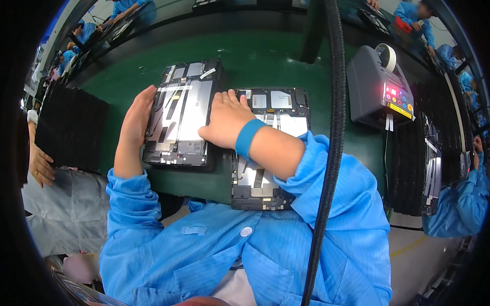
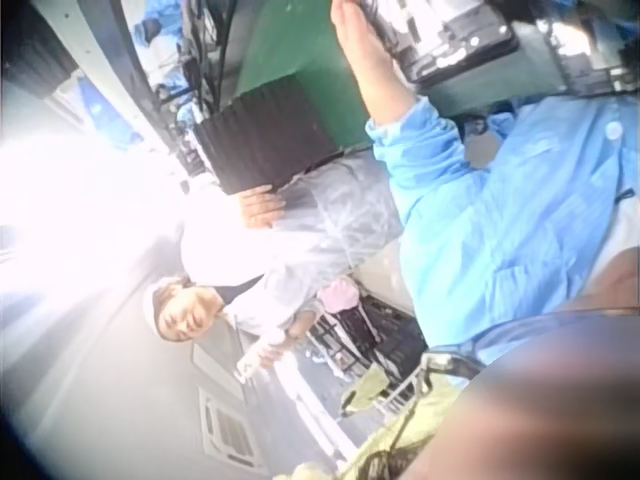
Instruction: The person applies small white adhesive strips to the internal components of black electronic devices on a green workbench. They repeatedly pick up a device, apply the strips, and place it back down, working in a repetitive assembly-line manner.
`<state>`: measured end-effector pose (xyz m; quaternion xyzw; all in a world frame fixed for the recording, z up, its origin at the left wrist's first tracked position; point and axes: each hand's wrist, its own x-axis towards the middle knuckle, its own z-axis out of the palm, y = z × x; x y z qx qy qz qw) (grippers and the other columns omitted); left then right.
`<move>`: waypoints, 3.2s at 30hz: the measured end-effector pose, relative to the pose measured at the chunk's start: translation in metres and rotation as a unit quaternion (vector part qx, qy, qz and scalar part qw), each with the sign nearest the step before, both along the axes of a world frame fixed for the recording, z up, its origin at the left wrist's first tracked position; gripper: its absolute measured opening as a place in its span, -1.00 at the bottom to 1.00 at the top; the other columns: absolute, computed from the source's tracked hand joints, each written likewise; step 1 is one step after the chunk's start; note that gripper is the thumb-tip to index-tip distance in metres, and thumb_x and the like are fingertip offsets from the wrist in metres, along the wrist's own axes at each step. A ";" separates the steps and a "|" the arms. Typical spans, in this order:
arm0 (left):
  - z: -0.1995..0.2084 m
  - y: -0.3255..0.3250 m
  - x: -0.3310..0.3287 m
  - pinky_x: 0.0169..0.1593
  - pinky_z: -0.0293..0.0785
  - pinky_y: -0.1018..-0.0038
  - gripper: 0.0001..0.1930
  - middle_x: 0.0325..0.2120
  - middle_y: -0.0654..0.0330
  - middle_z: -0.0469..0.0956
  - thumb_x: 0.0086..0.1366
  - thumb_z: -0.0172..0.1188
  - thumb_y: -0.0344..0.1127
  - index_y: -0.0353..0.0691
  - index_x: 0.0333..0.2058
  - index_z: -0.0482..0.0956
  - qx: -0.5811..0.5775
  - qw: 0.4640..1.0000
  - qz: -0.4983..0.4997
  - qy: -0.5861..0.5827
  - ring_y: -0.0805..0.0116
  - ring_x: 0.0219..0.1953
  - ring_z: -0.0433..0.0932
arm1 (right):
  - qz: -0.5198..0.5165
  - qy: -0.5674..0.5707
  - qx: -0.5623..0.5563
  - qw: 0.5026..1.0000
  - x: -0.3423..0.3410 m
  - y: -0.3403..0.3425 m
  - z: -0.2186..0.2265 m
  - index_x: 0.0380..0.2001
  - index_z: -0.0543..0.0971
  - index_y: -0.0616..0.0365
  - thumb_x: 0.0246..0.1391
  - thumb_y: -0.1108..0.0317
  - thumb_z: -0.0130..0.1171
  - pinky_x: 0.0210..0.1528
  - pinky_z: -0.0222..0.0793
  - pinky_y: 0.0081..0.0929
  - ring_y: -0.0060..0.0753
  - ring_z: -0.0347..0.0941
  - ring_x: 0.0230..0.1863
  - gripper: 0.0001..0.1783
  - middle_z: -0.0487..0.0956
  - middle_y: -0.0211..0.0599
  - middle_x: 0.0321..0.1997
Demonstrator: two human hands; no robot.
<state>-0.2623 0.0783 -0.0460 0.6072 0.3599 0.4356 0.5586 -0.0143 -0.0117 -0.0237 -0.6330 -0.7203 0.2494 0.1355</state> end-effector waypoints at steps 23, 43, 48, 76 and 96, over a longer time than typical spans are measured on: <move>0.023 -0.006 0.066 0.28 0.07 0.10 -0.29 0.12 0.08 0.32 -0.27 0.38 -0.58 -0.12 0.00 0.44 0.411 0.784 -0.060 0.460 -0.02 0.27 0.16 | -0.446 0.491 0.200 0.721 0.242 -0.166 -0.024 -0.41 0.55 0.13 0.11 0.18 0.15 -0.52 0.13 -0.71 -0.71 0.31 -0.57 -0.77 0.51 -0.45 -0.56; 0.011 -0.098 0.153 -0.45 0.42 0.63 -0.92 -0.48 0.19 0.56 0.16 0.22 -0.49 -0.37 -0.47 0.54 -0.029 0.968 -0.243 0.046 0.55 -0.49 0.52 | -0.091 0.084 0.179 0.976 0.088 -0.105 0.025 -0.40 0.61 0.13 0.05 0.21 0.14 -0.46 0.36 -0.37 -0.22 0.49 -0.54 -0.78 0.55 -0.19 -0.53; 0.004 -0.084 0.147 -0.47 0.36 0.58 -0.89 -0.54 0.26 0.52 0.12 0.28 -0.40 -0.33 -0.43 0.62 0.022 0.973 -0.229 0.026 0.57 -0.51 0.46 | -0.009 0.173 0.166 0.971 0.086 -0.086 0.024 -0.39 0.60 0.16 -0.07 0.31 0.24 -0.41 0.37 -0.37 -0.23 0.50 -0.48 -0.83 0.55 -0.18 -0.50; 0.000 -0.053 0.129 -0.42 0.47 0.38 -0.76 -0.47 0.22 0.48 0.04 0.20 -0.37 -0.15 -0.25 0.57 0.413 0.786 -0.148 0.436 0.25 -0.46 0.54 | 0.149 -0.006 0.165 0.975 0.082 0.033 -0.008 -0.32 0.40 0.14 -0.11 0.48 0.20 -0.30 0.37 -0.24 -0.10 0.46 -0.34 -0.75 0.51 -0.25 -0.46; -0.003 -0.049 0.129 -0.41 0.47 0.30 -0.79 -0.53 0.15 0.50 0.06 0.22 -0.35 -0.16 -0.27 0.59 0.403 0.822 -0.134 0.379 0.14 -0.48 0.54 | -0.005 0.074 0.122 0.990 0.078 0.021 -0.013 -0.32 0.35 0.19 -0.04 0.47 0.18 -0.34 0.36 -0.23 -0.01 0.48 -0.39 -0.77 0.53 -0.12 -0.47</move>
